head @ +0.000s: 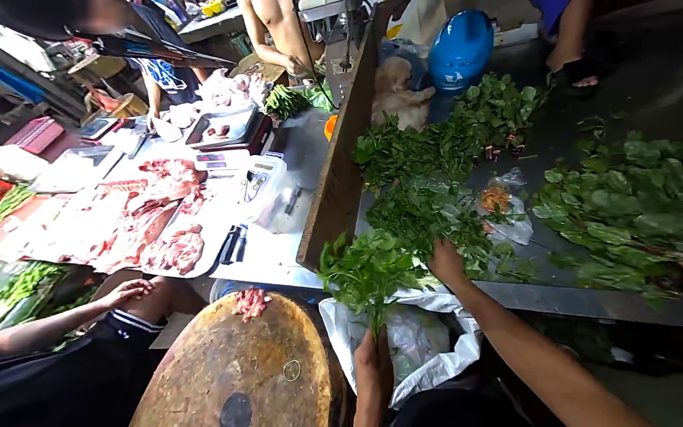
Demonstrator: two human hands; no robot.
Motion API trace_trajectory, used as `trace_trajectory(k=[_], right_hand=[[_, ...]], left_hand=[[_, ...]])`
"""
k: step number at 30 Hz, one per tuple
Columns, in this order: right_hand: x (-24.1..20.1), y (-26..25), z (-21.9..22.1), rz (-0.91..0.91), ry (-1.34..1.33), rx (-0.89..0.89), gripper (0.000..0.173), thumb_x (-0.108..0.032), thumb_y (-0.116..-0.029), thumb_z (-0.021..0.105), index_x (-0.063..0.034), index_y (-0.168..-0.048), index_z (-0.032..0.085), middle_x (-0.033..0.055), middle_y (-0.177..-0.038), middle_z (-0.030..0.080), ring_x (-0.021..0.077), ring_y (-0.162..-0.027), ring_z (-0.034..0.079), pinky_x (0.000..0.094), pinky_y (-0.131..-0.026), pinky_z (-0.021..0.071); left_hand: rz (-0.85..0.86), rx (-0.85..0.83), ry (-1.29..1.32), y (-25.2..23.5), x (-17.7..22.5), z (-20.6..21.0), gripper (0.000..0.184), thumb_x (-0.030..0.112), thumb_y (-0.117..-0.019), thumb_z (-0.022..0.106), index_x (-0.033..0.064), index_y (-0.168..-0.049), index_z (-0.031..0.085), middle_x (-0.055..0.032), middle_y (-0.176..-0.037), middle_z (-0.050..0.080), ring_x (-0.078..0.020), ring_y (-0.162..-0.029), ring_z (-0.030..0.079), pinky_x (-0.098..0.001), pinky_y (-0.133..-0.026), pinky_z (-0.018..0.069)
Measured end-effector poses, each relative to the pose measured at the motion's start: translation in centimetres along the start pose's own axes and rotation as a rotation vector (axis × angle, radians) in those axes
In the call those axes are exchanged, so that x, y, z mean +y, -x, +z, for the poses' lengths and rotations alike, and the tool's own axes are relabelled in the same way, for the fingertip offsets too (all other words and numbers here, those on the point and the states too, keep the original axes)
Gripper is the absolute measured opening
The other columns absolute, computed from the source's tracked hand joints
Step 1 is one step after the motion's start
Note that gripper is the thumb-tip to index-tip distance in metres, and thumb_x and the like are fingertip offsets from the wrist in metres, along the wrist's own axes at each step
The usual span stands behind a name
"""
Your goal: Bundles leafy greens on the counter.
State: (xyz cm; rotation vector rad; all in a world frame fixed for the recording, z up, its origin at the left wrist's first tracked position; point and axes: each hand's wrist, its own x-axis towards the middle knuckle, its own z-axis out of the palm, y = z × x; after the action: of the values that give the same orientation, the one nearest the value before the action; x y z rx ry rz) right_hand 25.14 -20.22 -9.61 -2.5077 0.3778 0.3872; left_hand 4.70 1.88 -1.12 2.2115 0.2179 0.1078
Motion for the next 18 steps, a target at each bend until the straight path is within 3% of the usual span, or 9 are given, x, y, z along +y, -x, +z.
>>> trace_trajectory(k=[4,6,7,8,10,13,15,16,18], right_hand=[[1.1,-0.7,-4.2,-0.01,-0.256,0.034,0.06,-0.021,-0.0955,0.065,-0.0007,-0.149,0.048,0.0307,-0.141,0.055,0.047,-0.13,0.055,0.0662,-0.107,0.0439],[2.0,-0.9,-6.4,-0.014,-0.447,0.018,0.057,-0.022,-0.0961,0.067,0.0027,-0.145,0.052,0.03,-0.138,0.058,0.0418,-0.129,0.057,0.0606,-0.108,0.0448],[2.6,-0.9,-7.2,0.006,-0.574,0.006,0.055,-0.021,-0.0953,0.069,0.0031,-0.142,0.054,0.0265,-0.134,0.061,0.0351,-0.121,0.062,0.0536,-0.102,0.0511],[3.3,-0.8,-8.0,0.035,-0.711,0.001,0.051,-0.021,-0.0954,0.069,0.0031,-0.138,0.055,0.0214,-0.124,0.064,0.027,-0.103,0.067,0.0447,-0.088,0.0573],[4.3,0.0,-9.6,0.113,-0.987,-0.048,0.045,-0.019,-0.0991,0.064,0.0008,-0.137,0.05,0.0119,-0.105,0.065,0.0168,-0.075,0.065,0.0325,-0.064,0.0562],[5.8,1.2,-10.6,0.224,-1.209,-0.18,0.034,-0.03,-0.1068,0.052,-0.0075,-0.132,0.049,0.0066,-0.089,0.07,0.0116,-0.058,0.061,0.025,-0.051,0.0513],[7.7,1.2,-9.6,0.322,-1.123,-0.227,0.04,-0.043,-0.108,0.047,-0.0079,-0.127,0.054,0.0075,-0.09,0.072,0.0124,-0.056,0.06,0.0257,-0.049,0.0483],[8.7,1.3,-8.8,0.369,-1.014,-0.203,0.047,-0.046,-0.1071,0.048,-0.0068,-0.131,0.053,0.0102,-0.095,0.071,0.0161,-0.061,0.062,0.0299,-0.052,0.05],[10.0,1.8,-7.9,0.376,-0.763,-0.125,0.06,-0.046,-0.106,0.053,-0.0022,-0.147,0.043,0.0217,-0.123,0.063,0.029,-0.091,0.067,0.0452,-0.076,0.0569]], left_hand=[[-0.057,0.089,0.0,2.3,-1.5,-0.3,0.021,0.017,-0.101,0.061,-0.001,-0.097,0.071,-0.0041,-0.067,0.062,-0.0077,-0.058,0.058,-0.0271,-0.06,0.0515],[-0.077,0.093,-0.003,2.9,-1.9,-0.7,0.019,0.014,-0.1003,0.061,-0.002,-0.098,0.071,-0.0057,-0.069,0.064,-0.008,-0.061,0.059,-0.0273,-0.064,0.0527],[-0.074,0.085,-0.003,3.1,-2.1,-0.7,0.019,0.014,-0.1,0.062,-0.0022,-0.098,0.071,-0.006,-0.069,0.064,-0.0081,-0.061,0.059,-0.0273,-0.064,0.053],[-0.074,0.065,0.004,3.3,-2.1,-0.6,0.018,0.014,-0.0999,0.062,-0.0023,-0.098,0.071,-0.0061,-0.068,0.063,-0.0085,-0.06,0.059,-0.0279,-0.063,0.0527],[-0.075,0.017,0.03,3.3,-1.8,-0.2,0.018,0.013,-0.1,0.061,-0.002,-0.097,0.07,-0.005,-0.064,0.06,-0.0087,-0.056,0.056,-0.0288,-0.059,0.0512],[-0.084,-0.03,0.061,2.9,-1.4,0.4,0.019,0.016,-0.1009,0.06,0.0003,-0.096,0.07,-0.0022,-0.063,0.058,-0.0076,-0.054,0.054,-0.028,-0.057,0.0496],[-0.108,-0.073,0.076,2.5,-1.2,0.9,0.022,0.019,-0.1022,0.059,0.0014,-0.098,0.07,-0.0018,-0.063,0.057,-0.0089,-0.054,0.053,-0.0301,-0.057,0.0494],[-0.117,-0.096,0.08,2.4,-1.1,1.0,0.023,0.02,-0.1027,0.058,0.0013,-0.098,0.07,-0.0021,-0.064,0.057,-0.0096,-0.054,0.053,-0.031,-0.058,0.0496],[-0.134,-0.12,0.093,1.9,-0.8,0.9,0.022,0.021,-0.1023,0.059,0.0024,-0.097,0.07,-0.0012,-0.064,0.056,-0.0097,-0.055,0.053,-0.0309,-0.058,0.0489]])
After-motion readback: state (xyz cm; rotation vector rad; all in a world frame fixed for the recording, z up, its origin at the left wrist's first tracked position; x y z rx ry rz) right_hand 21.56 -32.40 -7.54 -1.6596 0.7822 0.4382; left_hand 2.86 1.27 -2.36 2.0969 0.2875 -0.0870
